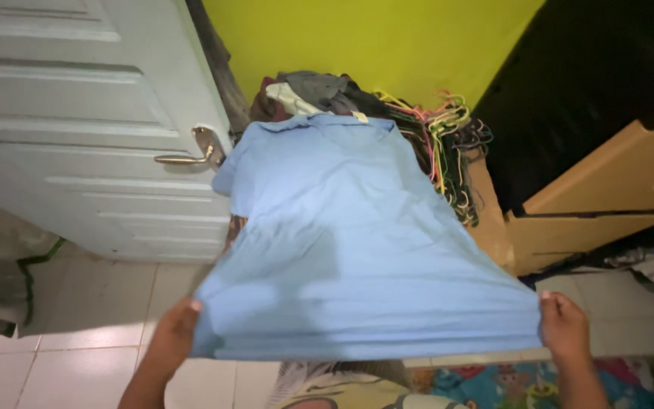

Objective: The person picks up a light blue shirt from a pile, places it on a green hanger, and hangs it on a metal rod. Then the person picks up a maroon patterned shirt, buttons it, places it on a purple hanger, and hangs it on the same rod.

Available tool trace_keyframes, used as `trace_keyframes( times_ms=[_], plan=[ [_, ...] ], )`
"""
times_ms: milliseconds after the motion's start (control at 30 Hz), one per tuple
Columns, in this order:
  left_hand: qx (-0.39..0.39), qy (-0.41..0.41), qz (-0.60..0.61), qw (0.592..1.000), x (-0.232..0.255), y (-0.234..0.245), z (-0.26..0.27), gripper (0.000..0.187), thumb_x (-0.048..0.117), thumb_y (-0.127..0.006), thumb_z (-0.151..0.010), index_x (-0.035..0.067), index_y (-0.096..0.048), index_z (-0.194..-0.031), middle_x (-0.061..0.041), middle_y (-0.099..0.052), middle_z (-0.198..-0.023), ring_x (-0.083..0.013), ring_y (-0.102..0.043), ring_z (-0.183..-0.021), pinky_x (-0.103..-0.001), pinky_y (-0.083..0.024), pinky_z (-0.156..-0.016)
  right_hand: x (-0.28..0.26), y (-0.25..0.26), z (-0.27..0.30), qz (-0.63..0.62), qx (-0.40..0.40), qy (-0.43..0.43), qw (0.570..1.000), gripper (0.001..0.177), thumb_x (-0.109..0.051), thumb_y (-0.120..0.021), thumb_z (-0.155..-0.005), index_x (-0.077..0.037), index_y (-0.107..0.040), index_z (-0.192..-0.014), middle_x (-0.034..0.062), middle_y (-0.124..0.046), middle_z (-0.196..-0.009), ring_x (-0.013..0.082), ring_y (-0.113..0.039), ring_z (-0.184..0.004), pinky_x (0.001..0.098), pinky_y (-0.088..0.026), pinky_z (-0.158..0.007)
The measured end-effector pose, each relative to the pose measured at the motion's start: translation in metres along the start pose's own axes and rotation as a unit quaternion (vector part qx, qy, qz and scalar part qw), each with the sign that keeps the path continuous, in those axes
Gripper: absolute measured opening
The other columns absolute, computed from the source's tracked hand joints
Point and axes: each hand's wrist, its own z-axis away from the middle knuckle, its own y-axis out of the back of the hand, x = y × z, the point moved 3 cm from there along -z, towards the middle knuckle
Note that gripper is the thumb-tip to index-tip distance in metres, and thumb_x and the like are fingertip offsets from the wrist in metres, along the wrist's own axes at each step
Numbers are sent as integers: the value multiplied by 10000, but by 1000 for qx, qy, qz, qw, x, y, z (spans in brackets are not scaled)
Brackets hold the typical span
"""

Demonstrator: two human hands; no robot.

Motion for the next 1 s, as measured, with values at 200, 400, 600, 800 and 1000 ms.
trace_keyframes(
  times_ms=[200, 400, 600, 800, 1000],
  plan=[
    [-268, 58, 132, 953, -52, -75, 4, 336, 161, -569, -933, 83, -694, -1234, -35, -730, -967, -142, -623, -822, -342, -523, -743, 22, -67, 47, -74, -290, -165, 940, 244, -218, -591, -960, -90, -706, -1132, 56, -760, -967, 170, -673, -844, 329, -539, -771],
    [-227, 100, 154, 957, -33, -127, -28, 423, 312, -615, -959, 76, -620, -1310, -61, -688, -1129, -172, -620, -1022, -356, -495, -901, 1, -125, 72, -177, -328, -160, 914, 262, -257, -618, -994, -67, -671, -1167, 75, -686, -1113, 221, -632, -949, 402, -526, -846],
    [-72, 108, 246, 960, -24, -150, -82, 484, 386, -630, -990, 99, -591, -1378, -78, -602, -1134, -237, -507, -1055, -409, -389, -896, -32, -151, 23, -286, -197, -172, 922, 416, -347, -552, -1005, -104, -559, -1344, 61, -634, -1356, 218, -584, -1241, 442, -447, -985],
    [-58, 136, 314, 938, 3, -142, -104, 564, 398, -641, -1030, 35, -533, -1448, -154, -482, -1160, -352, -420, -1019, -510, -351, -827, -45, -172, -28, -195, -189, -132, 953, 480, -303, -630, -974, -85, -543, -1392, 91, -649, -1267, 222, -584, -1153, 409, -457, -950],
    [38, -167, 172, 970, 50, -100, -113, 545, 353, -668, -997, -43, -564, -1357, -112, -562, -1257, -302, -512, -1138, -482, -433, -906, -39, -179, -49, -151, -148, -40, 977, 360, -309, -603, -1020, 11, -716, -1139, 136, -710, -967, 235, -598, -876, 384, -480, -791]
  ],
)
